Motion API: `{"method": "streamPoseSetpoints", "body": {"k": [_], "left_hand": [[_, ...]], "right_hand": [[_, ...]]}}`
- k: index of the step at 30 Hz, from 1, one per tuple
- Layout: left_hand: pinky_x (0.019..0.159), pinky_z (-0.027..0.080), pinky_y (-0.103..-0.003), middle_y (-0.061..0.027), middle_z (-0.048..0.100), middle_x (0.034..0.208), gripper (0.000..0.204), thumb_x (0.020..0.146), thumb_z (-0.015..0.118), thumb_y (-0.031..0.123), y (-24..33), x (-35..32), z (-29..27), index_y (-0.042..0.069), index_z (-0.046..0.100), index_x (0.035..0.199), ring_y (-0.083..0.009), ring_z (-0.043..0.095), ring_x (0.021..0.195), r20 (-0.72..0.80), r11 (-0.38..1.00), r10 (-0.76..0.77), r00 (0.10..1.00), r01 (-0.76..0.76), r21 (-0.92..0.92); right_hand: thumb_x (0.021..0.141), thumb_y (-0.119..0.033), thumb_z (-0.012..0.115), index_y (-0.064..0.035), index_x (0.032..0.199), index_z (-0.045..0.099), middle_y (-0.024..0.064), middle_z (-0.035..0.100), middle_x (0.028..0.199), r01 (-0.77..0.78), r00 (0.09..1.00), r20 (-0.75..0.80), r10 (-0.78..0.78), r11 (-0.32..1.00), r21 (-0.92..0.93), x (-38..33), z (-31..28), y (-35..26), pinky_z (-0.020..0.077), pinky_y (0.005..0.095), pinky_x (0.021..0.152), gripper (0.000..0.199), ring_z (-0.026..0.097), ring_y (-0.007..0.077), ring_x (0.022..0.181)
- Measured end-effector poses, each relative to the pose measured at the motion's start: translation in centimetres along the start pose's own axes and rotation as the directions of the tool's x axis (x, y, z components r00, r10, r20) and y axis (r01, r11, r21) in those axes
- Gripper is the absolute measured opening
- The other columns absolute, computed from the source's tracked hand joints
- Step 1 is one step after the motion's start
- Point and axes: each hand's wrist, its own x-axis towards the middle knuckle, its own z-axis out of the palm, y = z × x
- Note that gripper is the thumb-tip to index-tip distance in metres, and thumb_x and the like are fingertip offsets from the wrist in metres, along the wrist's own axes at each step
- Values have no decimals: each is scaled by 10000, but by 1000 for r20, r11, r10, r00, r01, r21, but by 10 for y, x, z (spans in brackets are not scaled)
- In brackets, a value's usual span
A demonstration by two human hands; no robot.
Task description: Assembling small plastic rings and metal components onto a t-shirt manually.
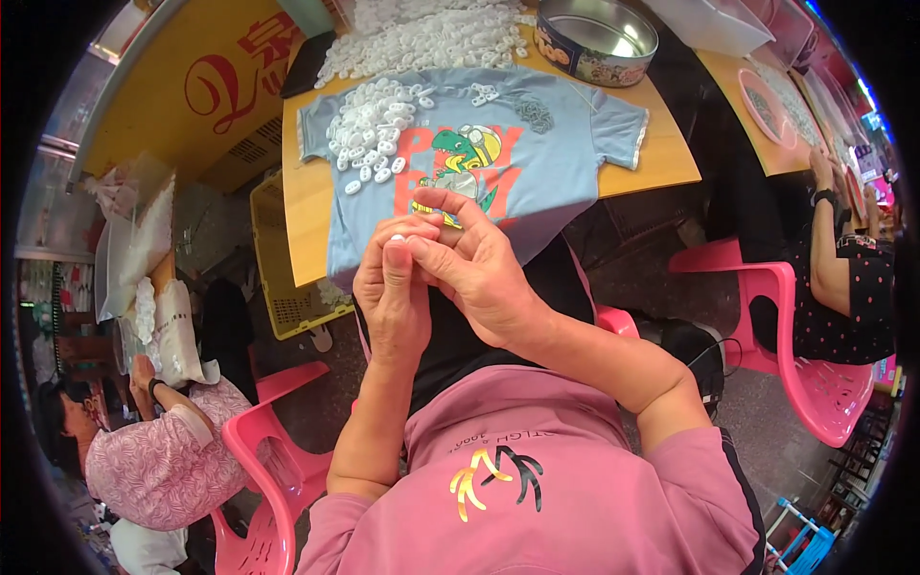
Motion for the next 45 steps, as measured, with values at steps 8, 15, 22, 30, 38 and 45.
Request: {"method": "streamPoseSetpoints", "body": {"k": [8,15,22,30,38,45], "left_hand": [[817,485,-272,-70,624,967,237,989,546,148,49,11,-51,-14,600,1153,-147,603,887,-169,918,90,982,-15,397],[766,474,-230,-2,599,906,349,945,627,145,41,24,-205,-17,557,1247,-88,573,822,-428,703,108,897,236,671],[992,428,-363,-171,422,1403,573,922,651,264,20,21,-254,29,436,1398,-283,478,1237,-467,301,232,854,393,869],[1020,423,-342,-123,437,1364,402,938,598,74,45,32,-129,21,485,1320,-226,480,1232,-209,548,274,939,26,836],[918,456,-297,-100,542,1250,295,930,598,52,28,31,-56,12,561,1220,-168,553,1092,-84,697,156,984,-49,715],[767,511,-233,-61,654,1001,198,965,576,91,-5,39,-3,-6,595,1136,-96,621,870,-70,937,-221,973,232,261]], "right_hand": [[959,-114,595,6,1282,511,57,642,974,148,987,150,-66,755,-639,22,-20,-30,502,241,713,355,600,91,801],[907,-137,645,0,1030,684,38,685,892,198,859,130,-495,88,-976,69,-128,-108,488,242,687,189,609,86,759],[877,-149,654,-23,992,699,96,679,918,185,854,264,-449,-213,-959,97,-130,-121,492,295,702,176,624,182,760],[840,-190,681,-140,957,724,57,610,925,312,826,521,-215,-595,-741,156,-126,-101,502,392,737,134,629,293,860],[828,-163,692,-95,936,704,77,626,894,395,834,539,-116,-556,-731,159,-113,-109,499,377,731,128,635,263,845],[905,-158,673,19,1047,678,6,664,827,226,974,210,-85,320,-920,91,-77,-92,462,229,640,227,543,37,718]]}}
